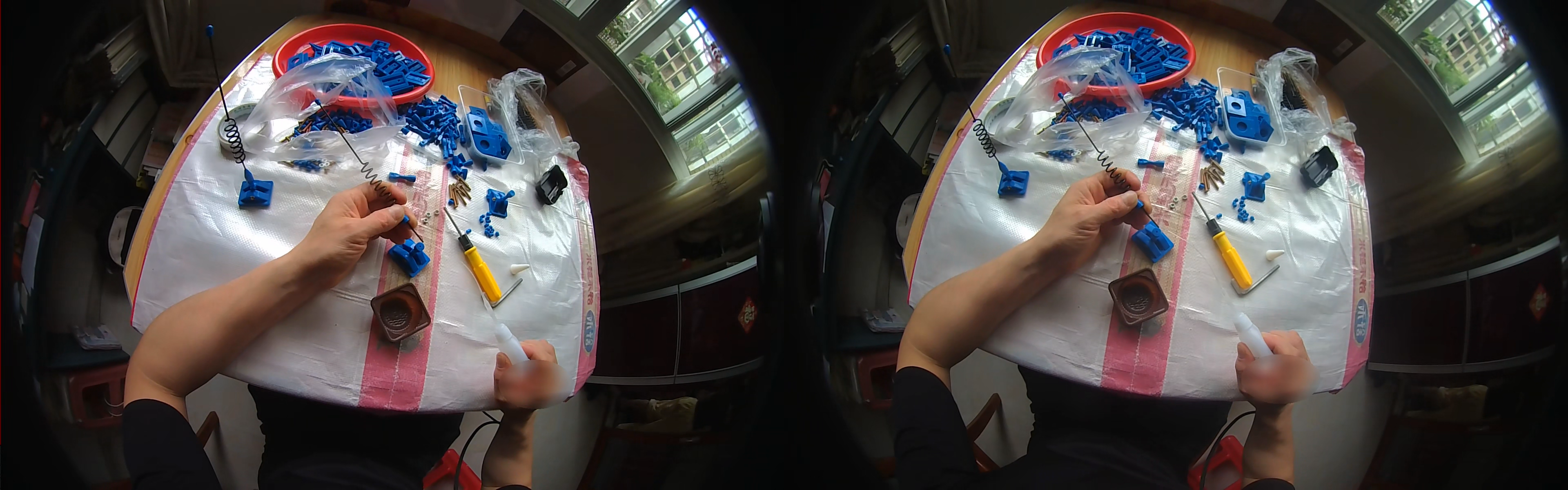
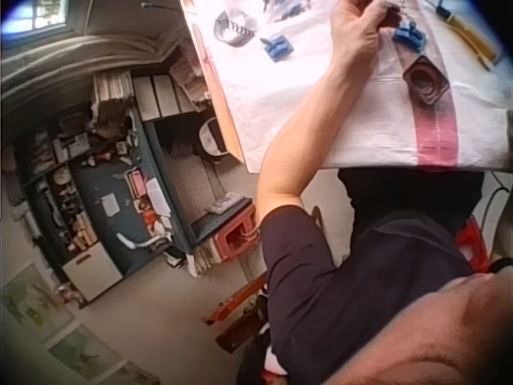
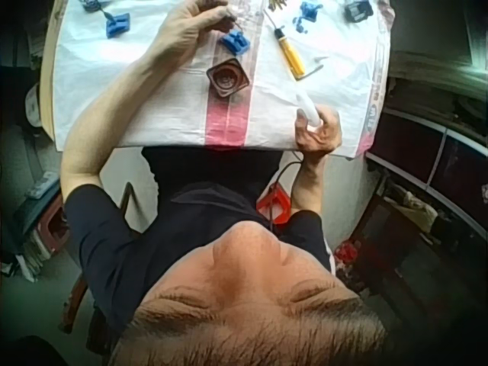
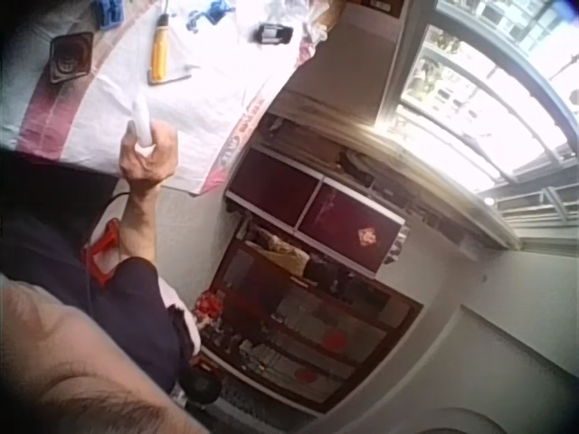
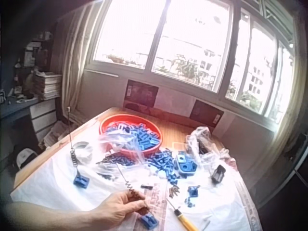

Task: The recorder is assembling small blue plastic parts with springs and wires at a workshop table.

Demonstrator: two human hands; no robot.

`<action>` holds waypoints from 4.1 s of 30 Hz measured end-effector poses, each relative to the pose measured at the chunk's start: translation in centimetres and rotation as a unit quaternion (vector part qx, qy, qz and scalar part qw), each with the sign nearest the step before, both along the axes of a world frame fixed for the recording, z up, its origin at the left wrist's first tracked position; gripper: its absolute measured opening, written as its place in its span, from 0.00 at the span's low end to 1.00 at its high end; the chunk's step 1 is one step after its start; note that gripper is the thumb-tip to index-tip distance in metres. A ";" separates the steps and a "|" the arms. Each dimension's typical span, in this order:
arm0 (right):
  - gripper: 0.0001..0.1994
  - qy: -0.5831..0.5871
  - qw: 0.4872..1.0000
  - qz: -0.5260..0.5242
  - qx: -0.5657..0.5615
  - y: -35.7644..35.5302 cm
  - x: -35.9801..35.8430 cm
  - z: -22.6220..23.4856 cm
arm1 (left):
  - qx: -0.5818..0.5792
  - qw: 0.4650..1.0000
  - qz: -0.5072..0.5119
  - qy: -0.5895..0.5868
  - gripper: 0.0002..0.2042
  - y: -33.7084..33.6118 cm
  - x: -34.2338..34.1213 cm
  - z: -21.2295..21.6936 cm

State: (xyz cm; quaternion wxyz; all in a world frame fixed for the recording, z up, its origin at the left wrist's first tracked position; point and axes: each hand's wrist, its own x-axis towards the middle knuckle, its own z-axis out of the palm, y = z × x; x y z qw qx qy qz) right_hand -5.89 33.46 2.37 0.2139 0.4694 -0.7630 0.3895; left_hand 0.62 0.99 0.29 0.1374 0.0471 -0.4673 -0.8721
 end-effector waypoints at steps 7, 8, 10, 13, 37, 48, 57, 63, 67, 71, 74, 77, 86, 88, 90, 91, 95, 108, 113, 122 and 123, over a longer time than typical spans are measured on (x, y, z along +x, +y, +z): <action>0.15 0.001 1.000 0.004 -0.002 0.0 0.0 0.0 | 0.001 1.000 -0.002 -0.001 0.09 -0.1 0.0 -0.1; 0.15 0.000 1.000 0.004 -0.002 0.0 0.0 0.0 | 0.000 1.000 -0.001 0.000 0.09 -0.1 0.0 -0.1; 0.15 -0.001 1.000 0.004 -0.002 0.0 -0.1 -0.1 | -0.001 1.000 0.000 0.000 0.09 -0.1 -0.1 -0.2; 0.15 -0.003 1.000 0.002 0.002 0.1 0.0 0.0 | 0.000 1.000 0.001 -0.002 0.09 -0.1 0.0 -0.1; 0.17 -0.321 0.932 -0.020 -0.166 2.0 -0.2 -0.8 | -0.046 0.999 0.010 0.015 0.09 -0.2 -0.1 0.1; 0.13 -0.670 0.673 0.035 -0.310 4.3 -7.2 0.6 | -0.113 0.993 0.032 0.020 0.08 0.0 0.0 1.2; 0.17 -0.729 0.612 0.074 -0.297 3.9 -11.3 0.4 | -0.150 0.987 0.037 0.035 0.08 -0.1 0.0 1.2; 0.14 -0.723 0.632 0.075 -0.270 2.6 -11.8 1.1 | -0.196 0.979 0.054 0.028 0.07 0.0 0.2 1.7; 0.18 -0.645 0.737 0.001 -0.201 1.8 -12.7 0.7 | -0.193 0.979 0.046 0.047 0.07 0.0 0.1 1.9; 0.22 -0.588 0.788 -0.046 -0.178 0.7 -13.2 0.3 | -0.214 0.974 0.040 0.057 0.06 0.0 0.1 2.1; 0.22 -0.584 0.791 -0.044 -0.177 0.1 -13.3 0.4 | -0.205 0.976 0.041 0.059 0.07 0.2 0.1 2.5; 0.23 -0.558 0.815 -0.061 -0.141 -0.3 -13.1 0.9 | -0.236 0.969 0.050 0.050 0.07 -0.1 0.2 2.5; 0.21 -0.228 0.942 -0.241 0.054 -1.5 -13.6 0.2 | -0.258 0.964 0.034 0.052 0.06 0.1 0.5 2.9; 0.20 -0.219 0.940 -0.253 0.070 -1.5 -13.6 0.4 | -0.265 0.962 0.033 0.056 0.06 0.2 0.5 3.2; 0.19 -0.160 0.953 -0.247 0.077 -1.4 -14.1 -0.7 | -0.271 0.960 0.032 0.062 0.06 0.1 0.6 3.7; 0.19 -0.130 0.958 -0.243 0.080 -1.2 -14.4 -1.0 | -0.272 0.960 0.036 0.063 0.06 0.1 0.7 3.9; 0.17 -0.151 0.952 -0.241 0.115 -1.8 -14.3 -0.8 | -0.269 0.961 0.039 0.059 0.06 -0.1 1.1 4.4; 0.15 -0.084 0.950 -0.233 0.190 -3.2 -15.4 -1.7 | -0.289 0.954 0.034 0.065 0.06 0.2 1.3 6.2; 0.14 -0.074 0.961 -0.212 0.165 -3.1 -16.2 -2.2 | -0.314 0.947 0.028 0.055 0.06 0.1 1.0 6.3; 0.12 -0.013 0.964 -0.206 0.165 -2.1 -15.2 -2.3 | -0.307 0.950 0.021 0.062 0.06 0.1 0.5 6.3; 0.12 -0.013 0.965 -0.205 0.163 -2.2 -15.2 -2.3 | -0.301 0.951 0.017 0.067 0.06 0.1 0.4 6.2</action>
